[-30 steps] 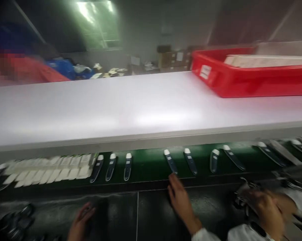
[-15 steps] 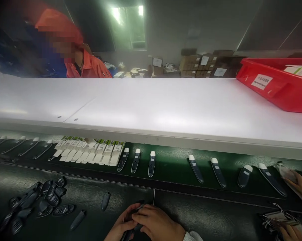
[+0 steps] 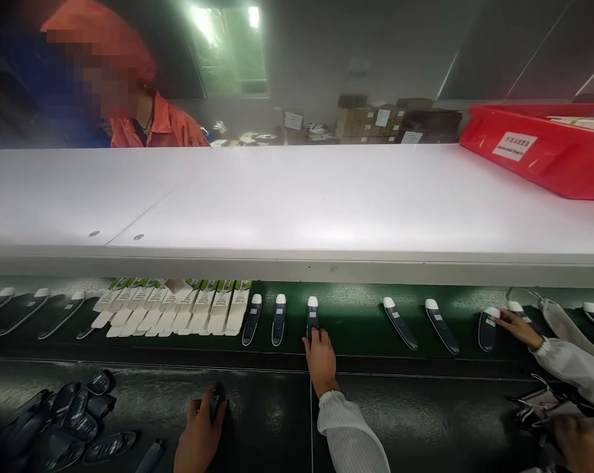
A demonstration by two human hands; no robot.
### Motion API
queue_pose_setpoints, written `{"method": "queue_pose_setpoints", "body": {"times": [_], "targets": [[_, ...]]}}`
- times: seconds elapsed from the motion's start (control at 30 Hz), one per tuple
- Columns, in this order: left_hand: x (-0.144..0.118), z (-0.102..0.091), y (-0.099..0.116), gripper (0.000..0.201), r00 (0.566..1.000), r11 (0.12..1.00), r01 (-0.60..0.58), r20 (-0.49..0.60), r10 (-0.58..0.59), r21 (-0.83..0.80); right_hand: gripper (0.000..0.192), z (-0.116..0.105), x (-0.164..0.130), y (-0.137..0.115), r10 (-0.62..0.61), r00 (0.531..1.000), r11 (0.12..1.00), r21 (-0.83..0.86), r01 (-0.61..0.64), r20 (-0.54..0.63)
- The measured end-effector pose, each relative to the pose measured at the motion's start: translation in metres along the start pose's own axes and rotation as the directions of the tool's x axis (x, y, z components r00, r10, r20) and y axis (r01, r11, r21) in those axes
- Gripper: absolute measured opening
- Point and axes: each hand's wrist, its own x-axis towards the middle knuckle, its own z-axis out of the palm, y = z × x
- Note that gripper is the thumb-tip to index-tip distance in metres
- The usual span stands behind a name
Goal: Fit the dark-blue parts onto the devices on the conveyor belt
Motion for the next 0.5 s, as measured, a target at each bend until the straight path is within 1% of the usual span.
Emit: {"method": "queue_pose_setpoints", "body": {"times": [0.1,0.2,0.3,0.37,0.4,0.43,0.5], "targets": [[0.004,0.005,-0.010,0.071,0.998,0.998,-0.059,-0.017,0.059,0.006,0.045,0.005,-0.004,0.007,-0.012,1.000,0.997,-0.071,0.013,0.013],[0.010,0.008,-0.022,0.071,0.998,0.998,-0.054,-0.019,0.053,-0.022,0.045,0.004,-0.012,0.013,-0.007,0.999,0.990,-0.140,0.014,0.050],[0.016,0.007,-0.027,0.068,0.999,0.998,-0.053,0.004,0.053,-0.039,0.045,-0.002,-0.010,0.020,0.046,0.995,0.981,-0.193,-0.029,0.084],[0.018,0.003,-0.023,0.065,0.999,0.995,-0.039,0.016,0.041,-0.091,0.046,-0.009,-0.004,0.024,0.081,0.991,0.976,-0.212,-0.058,0.104],[0.017,0.001,-0.019,0.063,0.999,0.991,-0.017,0.038,0.022,-0.131,0.045,-0.015,-0.001,0.024,0.097,0.989,0.973,-0.219,-0.071,0.112],[0.016,-0.001,-0.013,0.060,0.997,0.984,0.014,0.077,-0.001,-0.176,0.044,-0.022,0.001,0.024,0.112,0.987,0.970,-0.228,-0.084,0.115],[0.010,-0.003,0.003,0.053,0.982,0.957,0.086,0.187,-0.034,-0.276,0.046,-0.040,-0.002,0.017,0.116,0.986,0.970,-0.226,-0.086,0.123]]}}
